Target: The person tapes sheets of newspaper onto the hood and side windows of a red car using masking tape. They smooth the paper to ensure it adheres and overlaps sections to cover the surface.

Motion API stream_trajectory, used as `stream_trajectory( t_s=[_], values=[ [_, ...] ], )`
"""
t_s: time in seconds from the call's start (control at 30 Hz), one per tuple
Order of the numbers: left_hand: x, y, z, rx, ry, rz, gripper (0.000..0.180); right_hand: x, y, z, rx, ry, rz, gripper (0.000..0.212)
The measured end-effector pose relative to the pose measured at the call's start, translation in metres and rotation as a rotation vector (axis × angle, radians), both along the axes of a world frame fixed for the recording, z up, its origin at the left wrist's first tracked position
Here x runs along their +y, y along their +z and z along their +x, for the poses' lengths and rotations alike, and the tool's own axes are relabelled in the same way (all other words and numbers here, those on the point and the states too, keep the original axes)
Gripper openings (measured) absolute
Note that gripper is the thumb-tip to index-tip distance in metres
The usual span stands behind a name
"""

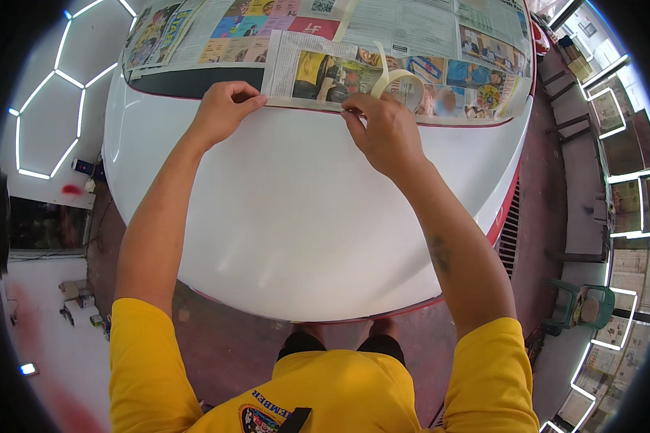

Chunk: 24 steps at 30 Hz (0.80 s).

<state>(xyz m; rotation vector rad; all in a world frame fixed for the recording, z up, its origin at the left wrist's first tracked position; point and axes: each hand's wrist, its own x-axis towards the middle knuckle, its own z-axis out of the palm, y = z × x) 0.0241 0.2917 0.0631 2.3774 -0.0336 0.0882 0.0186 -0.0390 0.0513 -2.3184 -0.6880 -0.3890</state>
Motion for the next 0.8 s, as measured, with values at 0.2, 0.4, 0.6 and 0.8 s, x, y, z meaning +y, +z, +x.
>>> stream_trajectory(
  t_s=[0.2,0.4,0.6,0.8],
  values=[
    [0.018,-0.026,0.004,-0.149,-0.045,0.04,0.028,0.042,-0.007,0.018,-0.01,-0.084,-0.282,0.015],
    [0.019,-0.045,0.005,-0.28,-0.034,0.031,0.029,0.047,-0.013,0.022,-0.122,-0.096,-0.395,0.015],
    [0.021,-0.046,0.006,-0.301,-0.051,0.084,0.027,0.047,-0.015,0.023,-0.164,-0.107,-0.408,0.016],
    [0.018,-0.052,0.005,-0.399,-0.048,0.168,0.023,0.053,-0.01,0.019,-0.165,-0.129,-0.428,0.015]
  ],
)
